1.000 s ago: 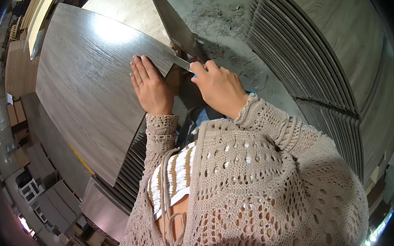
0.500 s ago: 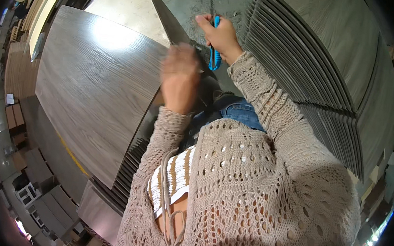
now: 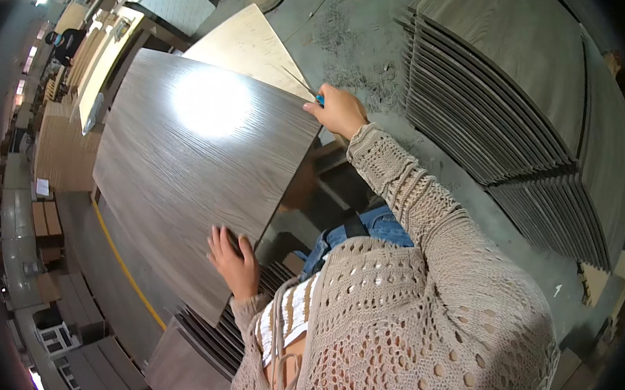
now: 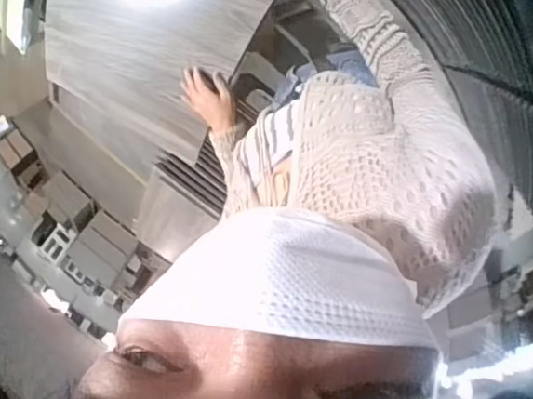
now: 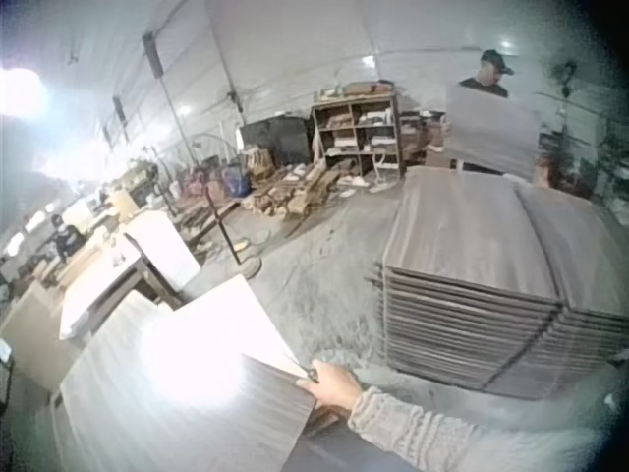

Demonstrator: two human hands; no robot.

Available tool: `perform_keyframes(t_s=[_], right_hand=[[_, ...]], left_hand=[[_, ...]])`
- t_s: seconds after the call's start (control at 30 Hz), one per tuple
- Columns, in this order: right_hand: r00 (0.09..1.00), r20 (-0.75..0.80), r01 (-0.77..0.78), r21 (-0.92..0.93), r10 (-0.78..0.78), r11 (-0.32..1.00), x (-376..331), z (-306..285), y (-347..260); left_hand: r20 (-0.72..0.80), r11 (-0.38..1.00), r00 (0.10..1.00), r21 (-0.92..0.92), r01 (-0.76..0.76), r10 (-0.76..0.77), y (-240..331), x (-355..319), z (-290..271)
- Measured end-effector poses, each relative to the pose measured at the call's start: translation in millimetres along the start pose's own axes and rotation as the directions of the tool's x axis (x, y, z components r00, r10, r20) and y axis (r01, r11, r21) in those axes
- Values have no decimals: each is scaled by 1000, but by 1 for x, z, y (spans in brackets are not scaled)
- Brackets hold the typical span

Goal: The person picks up wooden panels from a stack, trims their edges using a utility knife, and places the panels onto another stack.

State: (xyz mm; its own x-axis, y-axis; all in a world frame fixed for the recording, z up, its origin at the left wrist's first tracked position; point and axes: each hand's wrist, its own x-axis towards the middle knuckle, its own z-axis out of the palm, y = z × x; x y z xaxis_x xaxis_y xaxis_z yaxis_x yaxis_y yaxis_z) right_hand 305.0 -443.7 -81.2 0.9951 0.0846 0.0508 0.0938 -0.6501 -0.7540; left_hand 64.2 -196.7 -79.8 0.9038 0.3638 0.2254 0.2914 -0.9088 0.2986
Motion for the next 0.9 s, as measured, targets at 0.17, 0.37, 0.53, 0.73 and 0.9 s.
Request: perform_keyframes(t_s=[0.17,0.37,0.53,0.73,0.9], right_hand=[[999,21,-30,226,25,974,18,-14,58],[957,125,-289,374,261,881,-44,-41,68],[911,261,-409,498,318,765,-128,-39,67],[906,423,-127,347,-34,929,-192,7,24],[481,845,-11,270,-232,963,-165,9,-9]], left_hand=[[-123,990,992,143,11,7,0,-29,24],[-227,987,965,122,-105,131,1,-32,33],[-220,971,947,95,-219,235,-49,-26,12],[-251,918,903,283,-277,350,-182,70,0],[23,859,863,109,500,-505,-182,151,-8]])
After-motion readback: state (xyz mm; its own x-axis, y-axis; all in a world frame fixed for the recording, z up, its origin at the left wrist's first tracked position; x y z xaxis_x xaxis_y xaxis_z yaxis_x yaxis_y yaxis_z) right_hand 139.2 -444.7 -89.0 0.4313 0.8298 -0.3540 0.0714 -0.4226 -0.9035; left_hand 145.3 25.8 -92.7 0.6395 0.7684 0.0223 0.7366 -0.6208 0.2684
